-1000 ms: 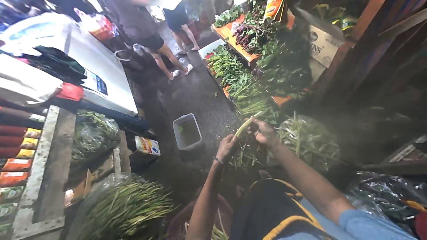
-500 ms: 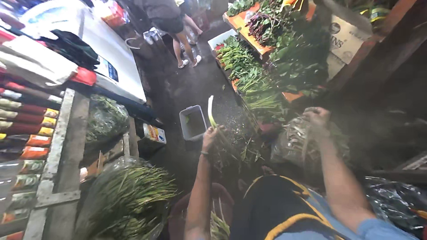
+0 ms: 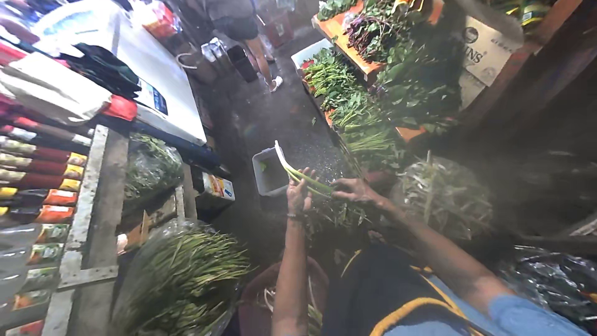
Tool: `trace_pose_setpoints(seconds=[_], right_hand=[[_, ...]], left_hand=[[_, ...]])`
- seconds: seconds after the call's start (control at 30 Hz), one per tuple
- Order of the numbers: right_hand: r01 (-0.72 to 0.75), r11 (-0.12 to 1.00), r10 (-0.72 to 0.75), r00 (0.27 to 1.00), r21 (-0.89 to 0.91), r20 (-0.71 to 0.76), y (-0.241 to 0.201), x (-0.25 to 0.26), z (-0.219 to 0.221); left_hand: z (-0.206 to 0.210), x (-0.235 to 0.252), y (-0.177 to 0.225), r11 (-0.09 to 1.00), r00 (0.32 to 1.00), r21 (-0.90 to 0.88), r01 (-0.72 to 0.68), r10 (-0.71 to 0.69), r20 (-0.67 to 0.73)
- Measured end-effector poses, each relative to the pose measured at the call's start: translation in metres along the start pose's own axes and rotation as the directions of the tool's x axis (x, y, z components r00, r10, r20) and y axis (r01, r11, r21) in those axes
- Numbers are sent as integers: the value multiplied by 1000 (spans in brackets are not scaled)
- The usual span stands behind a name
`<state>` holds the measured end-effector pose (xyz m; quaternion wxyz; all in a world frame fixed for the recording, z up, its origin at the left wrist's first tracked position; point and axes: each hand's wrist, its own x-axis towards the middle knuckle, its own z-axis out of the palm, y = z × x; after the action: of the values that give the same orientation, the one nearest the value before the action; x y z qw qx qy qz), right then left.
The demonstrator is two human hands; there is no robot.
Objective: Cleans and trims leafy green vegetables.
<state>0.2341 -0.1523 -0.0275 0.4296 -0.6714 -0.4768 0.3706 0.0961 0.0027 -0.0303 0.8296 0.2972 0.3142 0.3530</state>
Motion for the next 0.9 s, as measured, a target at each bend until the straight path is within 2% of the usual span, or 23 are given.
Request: trace_pose_setpoints(seconds=[0.1,0.27,0.43,0.53,0.6,0.73,0.83,0.9], right_hand=[[47,996,-47,999,-71,1,-8,3,11],[101,988,-94,994,-119,60,-7,-8,0],[-64,990,58,997,-126,-52,9,-28,-29],[-140,973,123,987,-182,-102,26,-45,-65],[-219,941,182,970,-259,-160,33,-65,-92],[-408,834,244,877,-372,-415,75,-118,-147],[-609,699,370,757,-375,-539,84,-147,-190],[-705,611,397,666,-360,-631,85,-169,-206]], left_hand=[[-4,-7,6,999,1000,-47,-15,16,25],[-28,-1,23,991,994,-103,-86,78,-81],[-55,3,24,981,990,-163,-106,89,-107],[-85,5,21,987,984,-108,-119,103,-145],[-107,2,17,992,974,-5,-125,122,-192],[-139,-21,8,981,938,165,-103,152,-313],[-157,-48,5,977,889,203,-68,152,-432],[-166,-66,3,978,854,202,-46,144,-499]])
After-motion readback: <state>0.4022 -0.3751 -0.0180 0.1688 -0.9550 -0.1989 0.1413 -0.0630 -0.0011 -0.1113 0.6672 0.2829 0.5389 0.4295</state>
